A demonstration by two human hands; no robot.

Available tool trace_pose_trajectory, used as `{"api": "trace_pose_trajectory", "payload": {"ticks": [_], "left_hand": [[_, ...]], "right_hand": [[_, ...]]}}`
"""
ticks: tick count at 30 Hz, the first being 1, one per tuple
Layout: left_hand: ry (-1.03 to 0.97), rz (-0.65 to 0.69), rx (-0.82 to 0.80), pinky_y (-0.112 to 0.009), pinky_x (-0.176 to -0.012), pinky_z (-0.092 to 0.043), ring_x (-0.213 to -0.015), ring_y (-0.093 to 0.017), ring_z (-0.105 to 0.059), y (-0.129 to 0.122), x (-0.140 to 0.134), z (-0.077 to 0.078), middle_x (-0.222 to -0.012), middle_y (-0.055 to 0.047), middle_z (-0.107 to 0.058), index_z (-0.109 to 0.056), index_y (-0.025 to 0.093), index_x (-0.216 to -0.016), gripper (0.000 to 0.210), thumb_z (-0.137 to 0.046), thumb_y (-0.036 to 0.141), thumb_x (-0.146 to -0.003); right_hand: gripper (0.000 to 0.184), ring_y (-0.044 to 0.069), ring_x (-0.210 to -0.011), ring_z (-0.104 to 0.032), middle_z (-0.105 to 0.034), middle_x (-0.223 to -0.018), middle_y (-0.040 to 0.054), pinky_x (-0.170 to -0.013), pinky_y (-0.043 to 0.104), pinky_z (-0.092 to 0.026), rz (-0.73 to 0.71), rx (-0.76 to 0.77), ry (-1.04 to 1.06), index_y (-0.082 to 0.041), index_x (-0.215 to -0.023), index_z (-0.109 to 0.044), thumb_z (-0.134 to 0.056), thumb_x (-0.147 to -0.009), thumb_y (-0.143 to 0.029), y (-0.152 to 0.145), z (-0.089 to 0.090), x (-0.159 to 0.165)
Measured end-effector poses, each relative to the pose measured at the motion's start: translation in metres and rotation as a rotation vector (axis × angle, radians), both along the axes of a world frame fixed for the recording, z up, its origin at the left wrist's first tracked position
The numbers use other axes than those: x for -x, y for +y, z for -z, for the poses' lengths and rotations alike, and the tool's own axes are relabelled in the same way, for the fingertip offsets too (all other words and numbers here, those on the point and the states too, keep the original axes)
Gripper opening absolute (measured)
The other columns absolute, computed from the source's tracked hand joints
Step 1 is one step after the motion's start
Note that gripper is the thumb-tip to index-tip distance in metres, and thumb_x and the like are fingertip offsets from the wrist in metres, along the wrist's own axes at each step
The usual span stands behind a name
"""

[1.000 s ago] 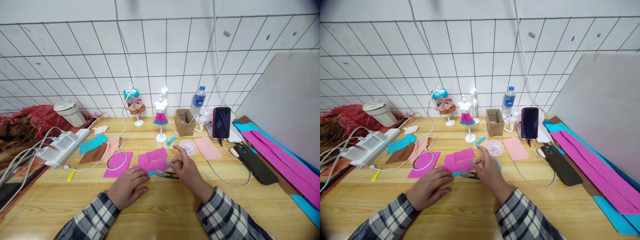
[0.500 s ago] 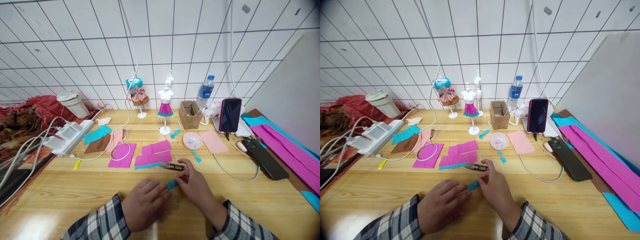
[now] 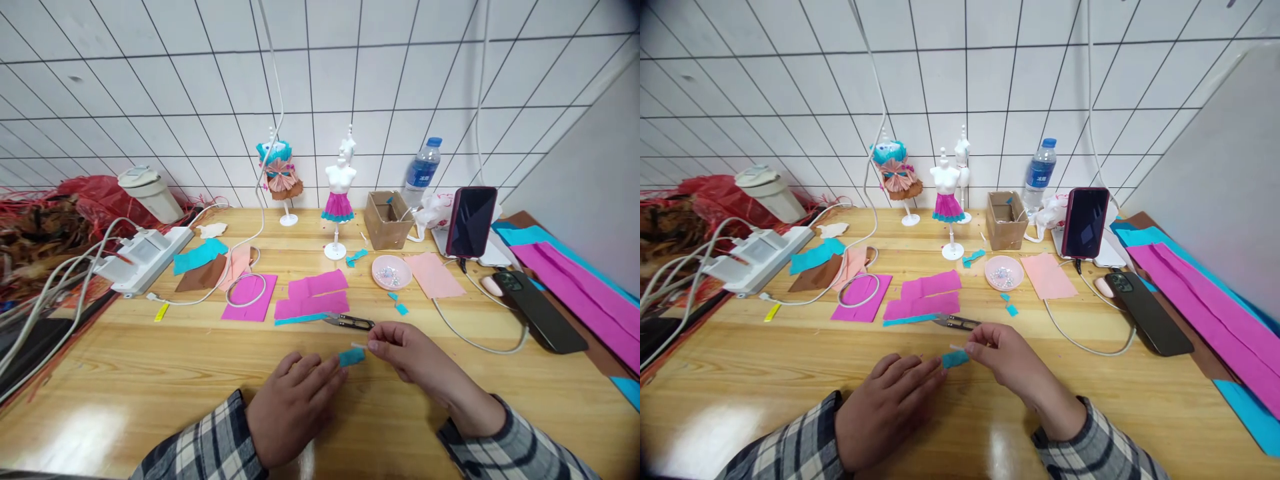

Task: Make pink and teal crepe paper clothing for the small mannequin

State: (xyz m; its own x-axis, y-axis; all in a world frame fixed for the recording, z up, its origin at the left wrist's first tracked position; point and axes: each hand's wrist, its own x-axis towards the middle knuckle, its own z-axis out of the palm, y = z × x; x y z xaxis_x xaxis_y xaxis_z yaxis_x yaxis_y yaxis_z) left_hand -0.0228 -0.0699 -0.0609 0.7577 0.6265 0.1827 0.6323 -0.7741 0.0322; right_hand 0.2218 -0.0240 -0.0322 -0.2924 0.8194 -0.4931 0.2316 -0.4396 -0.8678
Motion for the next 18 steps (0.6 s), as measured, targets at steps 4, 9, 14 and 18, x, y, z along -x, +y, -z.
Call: {"api": "trace_pose_trajectory", "payload": {"ticks": [4,9,14,18], "left_hand": [[0.013,-0.017,0.028,-0.039,-0.093,-0.035,-0.109,-0.022,-0.051,-0.003,0.002,0.0,-0.134,-0.001,-0.058,-0.046,0.025,-0.137,0.043,-0.045,0.037,-0.095],[0.108,-0.008,0.121,-0.04,-0.094,-0.035,-0.114,-0.024,-0.047,-0.001,-0.002,0.0,-0.143,-0.003,-0.049,-0.038,0.022,-0.143,0.053,-0.044,0.044,-0.095],[0.105,-0.011,0.133,-0.04,-0.093,-0.034,-0.113,-0.023,-0.048,-0.003,-0.003,0.0,-0.145,-0.001,-0.048,-0.041,0.026,-0.14,0.049,-0.045,0.043,-0.095],[0.079,-0.013,0.162,-0.04,-0.092,-0.035,-0.114,-0.024,-0.049,-0.004,-0.002,-0.002,-0.146,-0.001,-0.046,-0.052,0.026,-0.13,0.039,-0.05,0.04,-0.093]], "right_hand": [[0.017,0.008,-0.049,-0.031,-0.042,-0.056,-0.0062,-0.046,0.021,-0.022,-0.08,-0.049,-0.015,-0.018,-0.073,-0.059,-0.061,-0.073,-0.036,-0.007,0.013,0.005],[0.01,0.011,-0.055,-0.04,-0.047,-0.057,-0.0045,-0.053,0.023,-0.028,-0.156,-0.118,-0.183,-0.017,-0.068,-0.056,-0.054,-0.075,-0.024,-0.004,0.022,0.013],[0.011,0.015,-0.065,-0.05,-0.058,-0.066,-0.001,-0.058,0.025,-0.032,-0.169,-0.208,-0.399,-0.018,-0.07,-0.058,-0.052,-0.079,-0.021,-0.004,0.023,0.022],[0.011,0.015,-0.067,-0.054,-0.062,-0.069,-0.0001,-0.059,0.025,-0.034,-0.137,-0.257,-0.435,-0.019,-0.071,-0.059,-0.053,-0.08,-0.022,-0.007,0.028,0.025]]}}
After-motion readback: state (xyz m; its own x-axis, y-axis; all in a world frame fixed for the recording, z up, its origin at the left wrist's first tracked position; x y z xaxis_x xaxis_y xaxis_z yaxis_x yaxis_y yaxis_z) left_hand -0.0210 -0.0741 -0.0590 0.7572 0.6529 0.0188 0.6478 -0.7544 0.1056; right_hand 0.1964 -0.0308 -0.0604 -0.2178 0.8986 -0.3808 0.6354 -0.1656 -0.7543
